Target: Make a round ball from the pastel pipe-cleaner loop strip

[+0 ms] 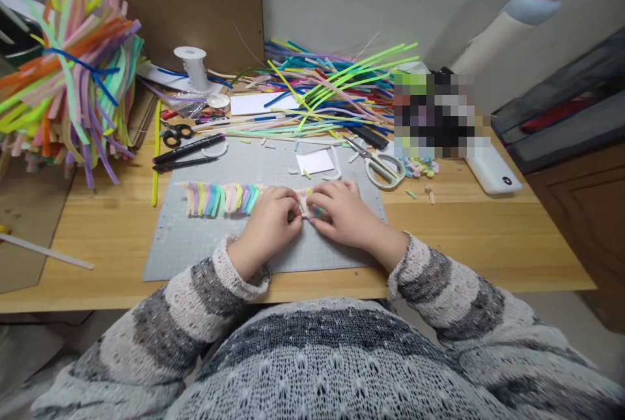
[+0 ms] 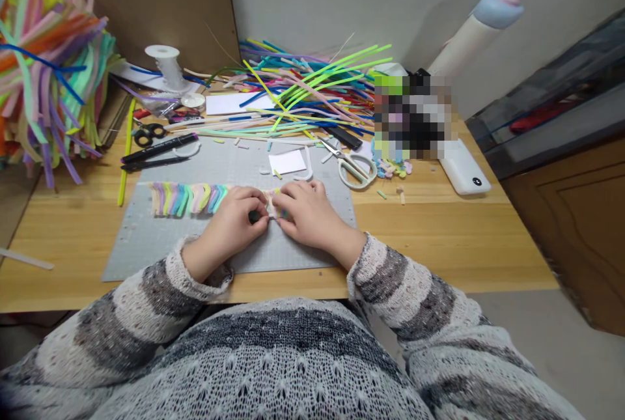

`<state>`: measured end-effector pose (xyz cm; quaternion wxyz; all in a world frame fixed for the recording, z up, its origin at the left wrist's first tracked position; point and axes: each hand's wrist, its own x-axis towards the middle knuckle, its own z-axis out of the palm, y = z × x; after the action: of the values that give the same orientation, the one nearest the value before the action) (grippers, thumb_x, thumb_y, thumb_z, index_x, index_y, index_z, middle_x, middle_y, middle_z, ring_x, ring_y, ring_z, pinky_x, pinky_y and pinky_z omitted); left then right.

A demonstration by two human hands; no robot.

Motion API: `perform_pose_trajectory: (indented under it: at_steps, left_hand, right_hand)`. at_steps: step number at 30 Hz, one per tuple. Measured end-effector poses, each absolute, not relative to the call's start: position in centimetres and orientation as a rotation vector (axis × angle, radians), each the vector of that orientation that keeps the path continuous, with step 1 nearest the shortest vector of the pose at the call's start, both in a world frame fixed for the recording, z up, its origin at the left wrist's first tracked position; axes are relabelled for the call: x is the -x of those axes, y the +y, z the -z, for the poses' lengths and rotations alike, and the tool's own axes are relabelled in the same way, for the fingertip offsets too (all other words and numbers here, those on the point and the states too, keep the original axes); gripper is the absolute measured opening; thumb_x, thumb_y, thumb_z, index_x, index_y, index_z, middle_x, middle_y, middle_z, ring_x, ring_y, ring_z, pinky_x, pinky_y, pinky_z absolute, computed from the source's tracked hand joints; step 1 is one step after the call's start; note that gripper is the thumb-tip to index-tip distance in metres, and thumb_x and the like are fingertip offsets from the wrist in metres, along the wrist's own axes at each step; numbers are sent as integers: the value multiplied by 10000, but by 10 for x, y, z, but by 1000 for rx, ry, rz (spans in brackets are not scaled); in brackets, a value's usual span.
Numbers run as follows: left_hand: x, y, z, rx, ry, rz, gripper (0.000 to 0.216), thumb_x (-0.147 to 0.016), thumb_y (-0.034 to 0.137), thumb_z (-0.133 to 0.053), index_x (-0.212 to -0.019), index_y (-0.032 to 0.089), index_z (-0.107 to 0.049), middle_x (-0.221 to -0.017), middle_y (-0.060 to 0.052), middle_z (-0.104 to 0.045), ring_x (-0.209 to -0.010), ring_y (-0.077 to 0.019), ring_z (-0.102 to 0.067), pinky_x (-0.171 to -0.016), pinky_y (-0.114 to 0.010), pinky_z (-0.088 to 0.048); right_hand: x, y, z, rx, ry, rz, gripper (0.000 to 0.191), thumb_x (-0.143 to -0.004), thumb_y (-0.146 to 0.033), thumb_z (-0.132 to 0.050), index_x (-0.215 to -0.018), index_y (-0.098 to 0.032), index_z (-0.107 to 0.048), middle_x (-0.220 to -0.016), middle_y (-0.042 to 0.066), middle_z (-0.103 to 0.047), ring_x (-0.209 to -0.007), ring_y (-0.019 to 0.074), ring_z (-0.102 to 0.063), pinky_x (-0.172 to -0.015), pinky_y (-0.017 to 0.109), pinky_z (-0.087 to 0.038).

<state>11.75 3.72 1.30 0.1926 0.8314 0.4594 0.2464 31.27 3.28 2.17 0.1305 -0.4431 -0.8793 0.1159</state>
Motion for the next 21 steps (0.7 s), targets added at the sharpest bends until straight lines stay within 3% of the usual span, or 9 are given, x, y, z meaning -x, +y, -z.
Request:
perform_pose_trajectory:
  at_steps: [3, 10, 17, 19, 21]
  left_hand:
    - [-116, 36, -14, -2380, 1305, -692, 71, -807, 145, -625, -743, 176, -624, -972, -69, -662, -952, -240, -564, -857, -411, -450]
    - [-117, 35, -19, -2356, 1338, -610, 78, -795, 144, -636, -727, 180, -629, -972, -51, -667, -972, -236, -574, -879, -412, -424]
    - [-114, 38, -18, -2338, 1298, -636, 65, -809, 154, -630, -750, 180, -629, -961, -55, -649, -949, -223, -563, -866, -385, -445]
    - [-112, 38, -17, -2344, 1239, -593, 57, -803, 191, -662, -854, 180, -641, -1037, -66, -637, -999, -235, -557, -908, -401, -446]
    - [-111, 38, -16, -2386, 1203, -530, 274, -781, 253, -709, -1036, 186, -634, -1150, -87, -605, -1071, -265, -536, -945, -435, -438]
  right_hand:
    - [-314, 34, -18, 1240, -2517, -401, 321, -883, -332, -642, -1197, -271, -613, -1189, 89, -590, -1110, 264, -483, -916, 409, -284]
    - [-308, 31, -19, 1290, -2515, -368, 74, -902, -285, -603, -905, -238, -660, -1037, 56, -609, -1035, 238, -497, -886, 388, -271]
    - [-312, 33, -19, 1306, -2472, -403, 69, -901, -262, -598, -869, -219, -642, -1040, 54, -622, -1044, 239, -514, -888, 390, -272]
    - [-310, 33, -15, 1290, -2426, -448, 68, -899, -236, -596, -852, -213, -640, -1035, 50, -626, -1052, 232, -520, -887, 381, -280]
    - [-309, 34, -12, 1286, -2383, -491, 43, -885, -216, -610, -854, -209, -638, -1039, 48, -628, -1052, 226, -526, -890, 377, -288]
